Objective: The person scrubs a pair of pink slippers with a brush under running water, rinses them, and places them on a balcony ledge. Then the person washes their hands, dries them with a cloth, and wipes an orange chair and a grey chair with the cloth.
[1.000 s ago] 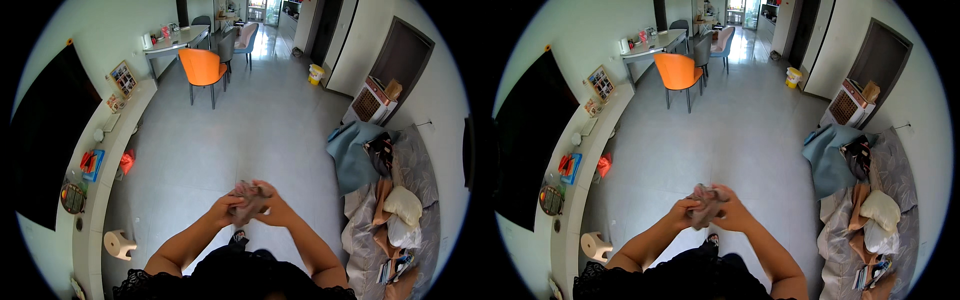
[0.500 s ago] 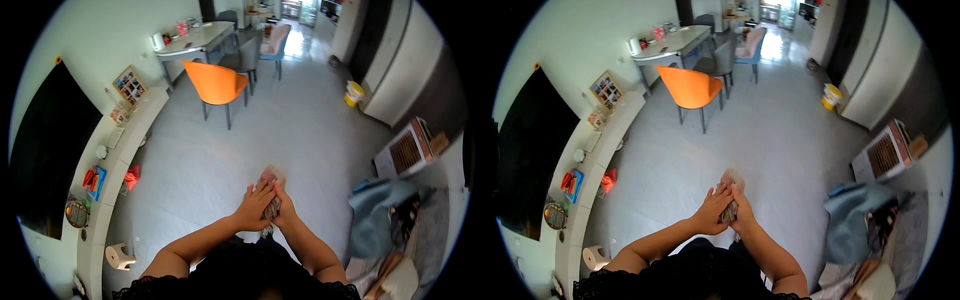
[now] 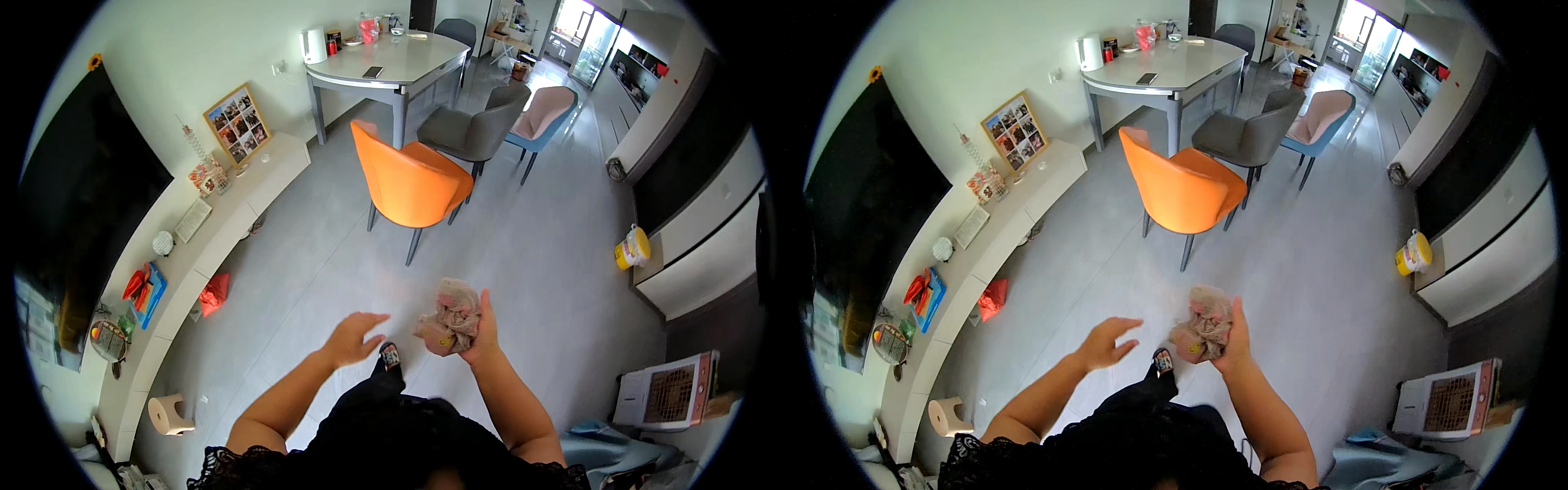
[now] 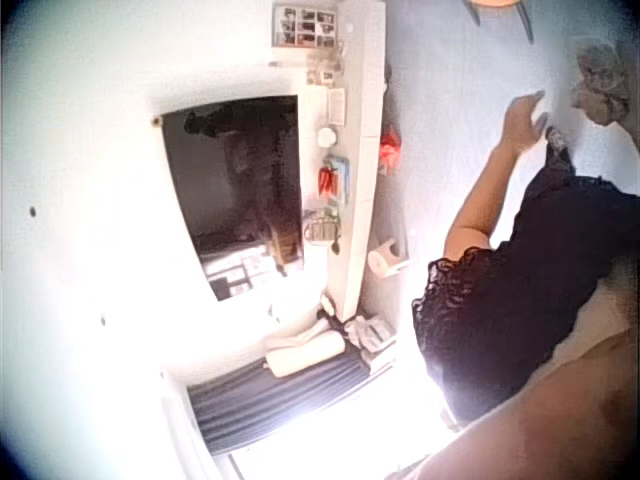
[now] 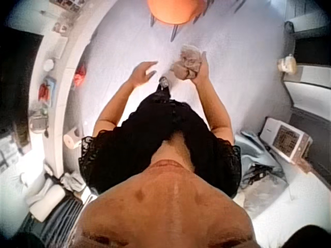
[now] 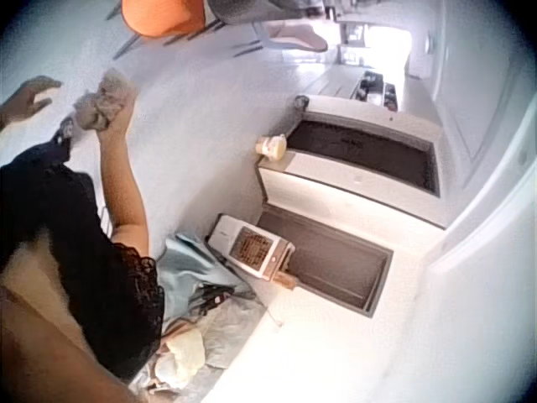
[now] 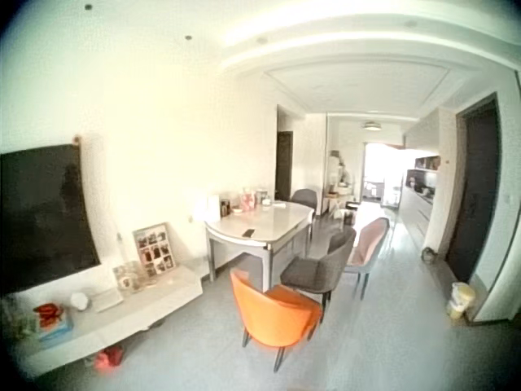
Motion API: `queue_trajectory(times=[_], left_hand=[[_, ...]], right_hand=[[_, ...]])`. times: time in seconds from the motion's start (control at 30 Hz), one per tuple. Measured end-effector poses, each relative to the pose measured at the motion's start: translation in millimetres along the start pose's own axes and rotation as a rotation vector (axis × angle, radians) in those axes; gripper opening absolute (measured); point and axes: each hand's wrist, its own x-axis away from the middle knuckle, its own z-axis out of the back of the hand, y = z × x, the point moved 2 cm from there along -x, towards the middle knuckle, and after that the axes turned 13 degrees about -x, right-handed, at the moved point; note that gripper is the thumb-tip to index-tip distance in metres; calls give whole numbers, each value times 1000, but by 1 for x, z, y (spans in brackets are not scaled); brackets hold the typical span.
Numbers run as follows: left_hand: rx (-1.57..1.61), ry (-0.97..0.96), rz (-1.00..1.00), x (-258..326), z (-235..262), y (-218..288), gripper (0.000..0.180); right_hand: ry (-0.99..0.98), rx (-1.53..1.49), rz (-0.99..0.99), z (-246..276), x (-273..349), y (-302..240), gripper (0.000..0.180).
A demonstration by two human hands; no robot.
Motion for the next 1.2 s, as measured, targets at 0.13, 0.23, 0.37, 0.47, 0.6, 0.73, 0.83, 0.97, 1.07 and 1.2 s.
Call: queue_trajectory(times=[0.13,0.23,0.37,0.47,0.6,0.73,0.83,0.97,1.07,1.2], left_hand=[[112,81,197,-128,50,-94,44],[365,198,367,-213,71,-172,45],[74,196,306,-342,116,-239,55],[-229,92,112,-415,109,-298,72],[-603,-223,-164,-501,127,-305,94],[-711,-485,-495,-560,116,-350,87],[-659,-576,-686,-580,90,-383,78],[-558,-638,-845,-586,71,-396,70],[-477,-650,-964,-598,66,-390,70],[-440,-661,-1060,-597,58,-392,73]], right_hand=[[58,-23,102,-25,-106,-69,65],[104,-22,172,-40,-181,-100,59],[219,-96,318,-43,-295,-126,53],[324,-153,405,-25,-400,-138,50],[527,-91,578,-24,-534,-168,43],[637,486,746,-41,-561,-144,33],[519,1221,1213,-95,-534,-114,29],[674,1252,1149,-130,-514,-81,36],[935,764,1180,-71,-542,-83,43],[910,-332,1120,46,-604,-48,47]])
